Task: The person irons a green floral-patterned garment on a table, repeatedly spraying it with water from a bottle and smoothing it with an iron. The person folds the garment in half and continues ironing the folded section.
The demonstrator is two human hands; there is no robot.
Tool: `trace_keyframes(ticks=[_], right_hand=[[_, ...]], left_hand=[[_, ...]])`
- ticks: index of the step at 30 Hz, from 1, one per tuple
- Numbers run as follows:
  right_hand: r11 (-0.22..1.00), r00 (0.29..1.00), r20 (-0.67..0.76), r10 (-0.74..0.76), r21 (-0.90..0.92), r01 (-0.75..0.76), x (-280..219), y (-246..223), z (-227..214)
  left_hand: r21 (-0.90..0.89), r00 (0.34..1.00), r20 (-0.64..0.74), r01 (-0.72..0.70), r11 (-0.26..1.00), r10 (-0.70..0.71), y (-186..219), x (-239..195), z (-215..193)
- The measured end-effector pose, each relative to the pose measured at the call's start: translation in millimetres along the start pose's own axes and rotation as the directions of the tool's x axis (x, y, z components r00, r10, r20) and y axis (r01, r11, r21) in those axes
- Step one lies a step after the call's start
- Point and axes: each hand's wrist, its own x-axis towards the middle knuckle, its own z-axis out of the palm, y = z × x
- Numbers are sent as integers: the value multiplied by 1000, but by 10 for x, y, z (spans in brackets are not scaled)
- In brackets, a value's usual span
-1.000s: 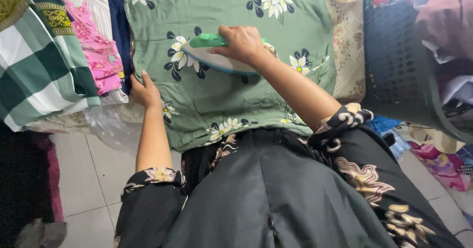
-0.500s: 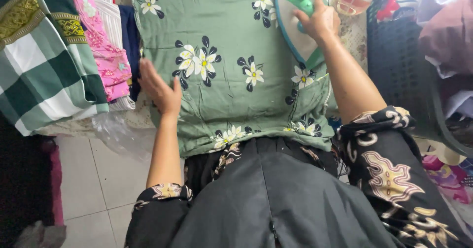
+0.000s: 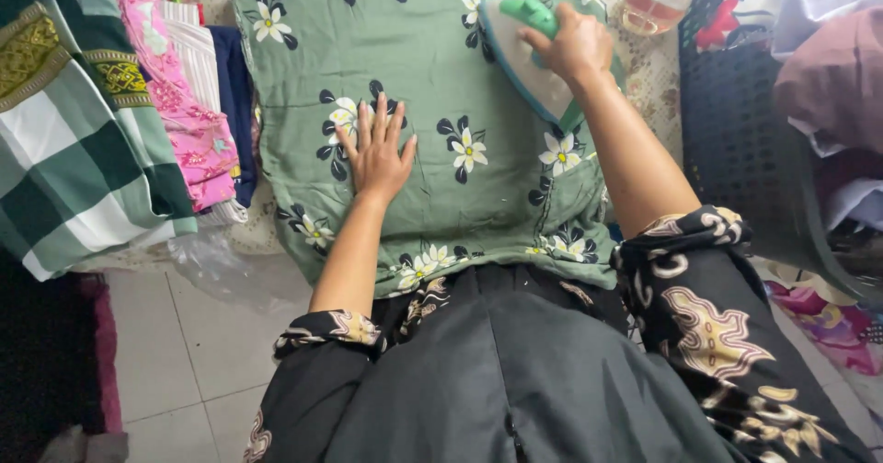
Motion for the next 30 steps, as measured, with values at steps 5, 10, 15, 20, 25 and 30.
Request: trace_keyframes(ticks=[5,10,15,20,25,30], right_hand=[[958,932,243,-268,-33,284,-545,-281,-358],[981,976,157,-152,-99,169,-251,507,-268],[999,999,39,-31,-38,32,-322,1209,-376],[986,985,146,94,123,-112,-597,1298,-585],[970,946,240,217,54,-236,-913,1359,-755],[853,832,390,396,180,-490,-1501,1419,-1119]], left_hand=[[-20,999,-47,-6,1000,6,-5,-5,58],[-19,999,-45,-8,1000,7,7,-33,32],[-38,1000,-19,-6,999,5,1,-15,27],[-1,997,-77,-17,1000,17,-26,-16,114],[-34,1000,-15,7,999,-7,3,-6,52],[-34,999,-34,-9,999,8,10,-37,56]])
